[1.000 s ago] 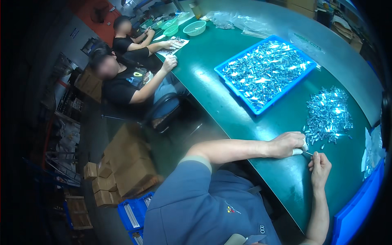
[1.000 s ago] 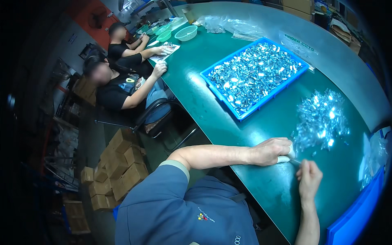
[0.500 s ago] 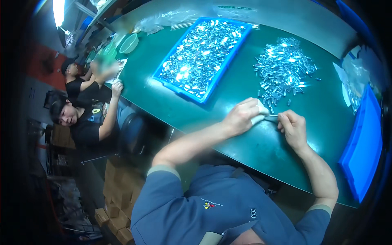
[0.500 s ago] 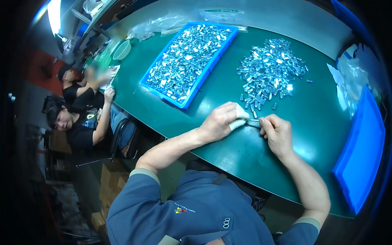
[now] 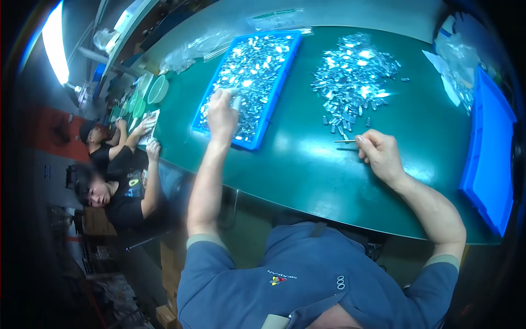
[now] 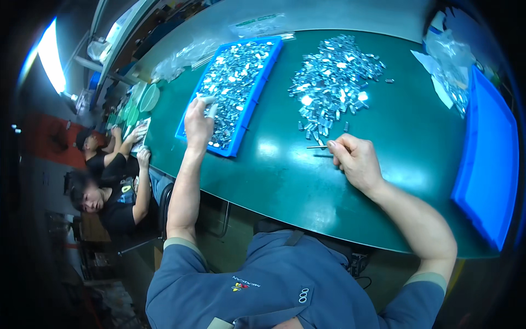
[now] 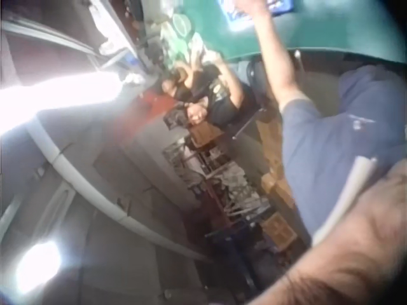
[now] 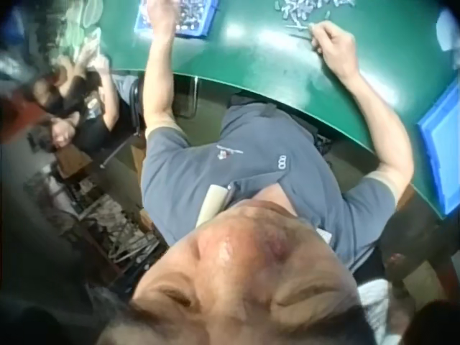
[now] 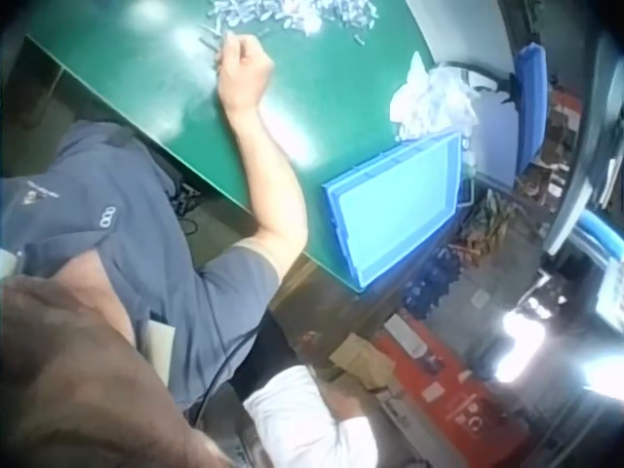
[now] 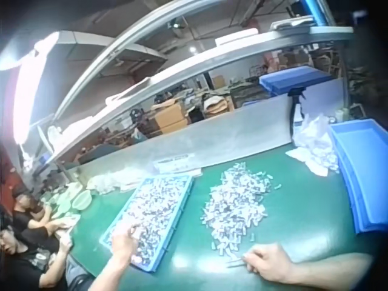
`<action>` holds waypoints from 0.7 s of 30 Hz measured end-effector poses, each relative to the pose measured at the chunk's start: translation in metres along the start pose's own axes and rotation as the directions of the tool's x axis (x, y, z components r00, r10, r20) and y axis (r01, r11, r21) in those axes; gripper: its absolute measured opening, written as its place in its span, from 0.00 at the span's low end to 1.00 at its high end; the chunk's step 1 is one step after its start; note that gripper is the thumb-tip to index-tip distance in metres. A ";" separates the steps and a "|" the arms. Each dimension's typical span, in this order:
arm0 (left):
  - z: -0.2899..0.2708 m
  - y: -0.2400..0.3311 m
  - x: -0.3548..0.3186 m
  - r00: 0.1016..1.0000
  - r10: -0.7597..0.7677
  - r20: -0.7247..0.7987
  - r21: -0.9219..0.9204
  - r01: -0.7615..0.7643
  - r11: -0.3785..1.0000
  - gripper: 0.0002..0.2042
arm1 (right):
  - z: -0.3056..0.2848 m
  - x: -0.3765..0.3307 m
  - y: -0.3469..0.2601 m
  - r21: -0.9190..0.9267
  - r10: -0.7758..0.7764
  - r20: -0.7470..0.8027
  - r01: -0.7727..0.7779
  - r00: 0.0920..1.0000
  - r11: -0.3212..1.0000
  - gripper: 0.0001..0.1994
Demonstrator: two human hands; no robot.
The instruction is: The person trims and sorts small metal parts by hand, placing them into a blue tray and onto a white paper, with scrap parts going into a scrap container.
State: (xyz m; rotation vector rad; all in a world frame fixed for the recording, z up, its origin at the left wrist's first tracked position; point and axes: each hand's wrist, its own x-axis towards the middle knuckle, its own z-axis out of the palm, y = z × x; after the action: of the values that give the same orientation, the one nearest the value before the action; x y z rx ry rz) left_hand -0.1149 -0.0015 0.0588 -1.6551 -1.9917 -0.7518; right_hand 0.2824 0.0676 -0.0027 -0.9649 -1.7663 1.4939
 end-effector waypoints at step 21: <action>0.035 0.152 -0.050 0.898 0.275 0.343 -0.651 0.016 0.759 0.10 | -0.001 0.002 -0.001 0.051 -0.066 -0.033 0.067 0.997 0.996 0.12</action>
State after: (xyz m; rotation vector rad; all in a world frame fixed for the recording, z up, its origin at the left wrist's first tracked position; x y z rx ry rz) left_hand 0.0444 0.0053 0.0195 -2.5213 -1.9660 -1.2050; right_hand 0.2821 0.0702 -0.0016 -0.8903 -1.7130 1.4680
